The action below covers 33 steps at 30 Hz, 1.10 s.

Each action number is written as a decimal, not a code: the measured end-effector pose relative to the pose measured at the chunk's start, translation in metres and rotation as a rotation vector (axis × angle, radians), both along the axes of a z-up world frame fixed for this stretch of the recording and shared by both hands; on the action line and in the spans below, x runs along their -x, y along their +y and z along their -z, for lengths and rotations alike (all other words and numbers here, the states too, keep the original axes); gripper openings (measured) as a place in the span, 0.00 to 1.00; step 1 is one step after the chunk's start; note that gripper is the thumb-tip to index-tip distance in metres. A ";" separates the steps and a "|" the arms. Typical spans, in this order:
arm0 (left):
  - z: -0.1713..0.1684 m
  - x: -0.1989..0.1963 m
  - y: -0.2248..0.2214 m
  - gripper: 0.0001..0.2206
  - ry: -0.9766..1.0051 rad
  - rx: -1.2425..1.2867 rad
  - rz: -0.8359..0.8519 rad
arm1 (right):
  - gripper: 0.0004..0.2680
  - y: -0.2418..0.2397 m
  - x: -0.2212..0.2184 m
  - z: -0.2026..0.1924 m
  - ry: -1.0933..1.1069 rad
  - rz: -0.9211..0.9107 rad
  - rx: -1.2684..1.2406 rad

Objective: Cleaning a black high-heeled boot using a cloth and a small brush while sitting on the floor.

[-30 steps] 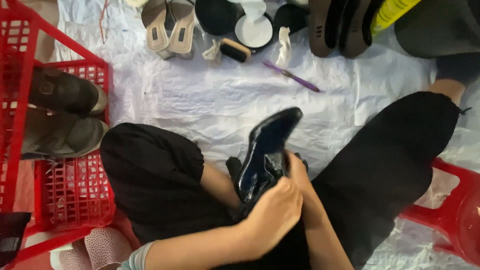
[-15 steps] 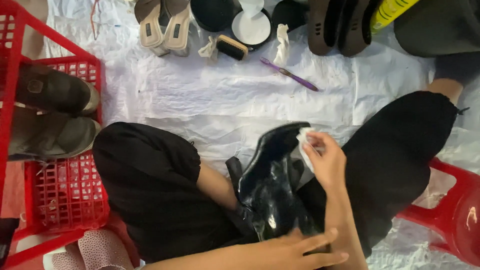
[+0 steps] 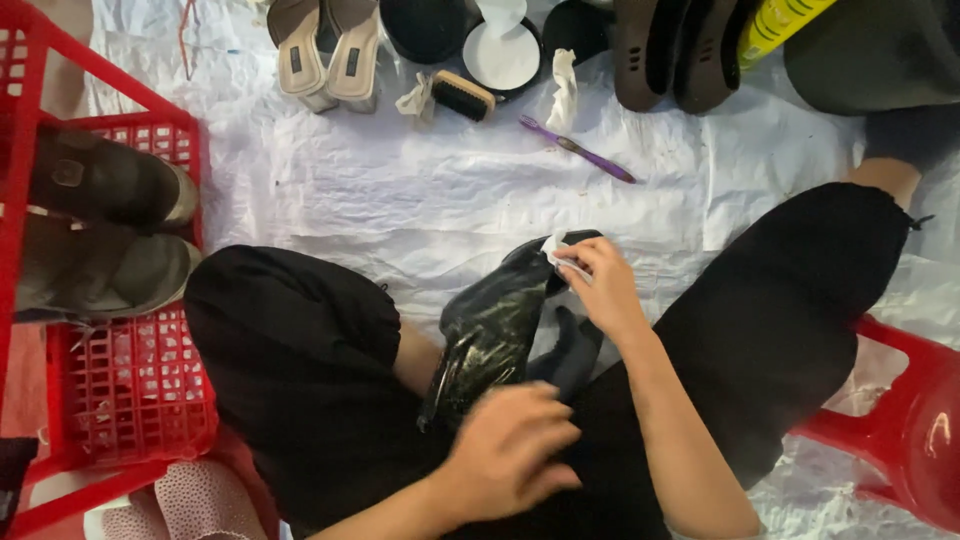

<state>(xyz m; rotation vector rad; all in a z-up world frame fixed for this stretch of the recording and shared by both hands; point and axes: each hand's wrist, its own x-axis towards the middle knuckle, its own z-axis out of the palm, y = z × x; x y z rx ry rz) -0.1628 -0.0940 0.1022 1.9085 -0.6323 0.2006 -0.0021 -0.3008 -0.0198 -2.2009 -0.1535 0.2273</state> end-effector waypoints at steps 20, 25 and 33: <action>0.099 -0.026 0.022 0.36 1.849 0.999 -0.321 | 0.06 0.005 0.009 -0.017 -0.189 0.310 -0.088; 0.094 -0.004 0.003 0.15 1.871 1.237 -0.372 | 0.07 0.003 0.021 -0.038 -0.127 0.327 -0.126; 0.134 -0.026 0.039 0.14 1.734 0.878 -0.661 | 0.07 -0.006 0.025 -0.022 -0.083 0.364 -0.020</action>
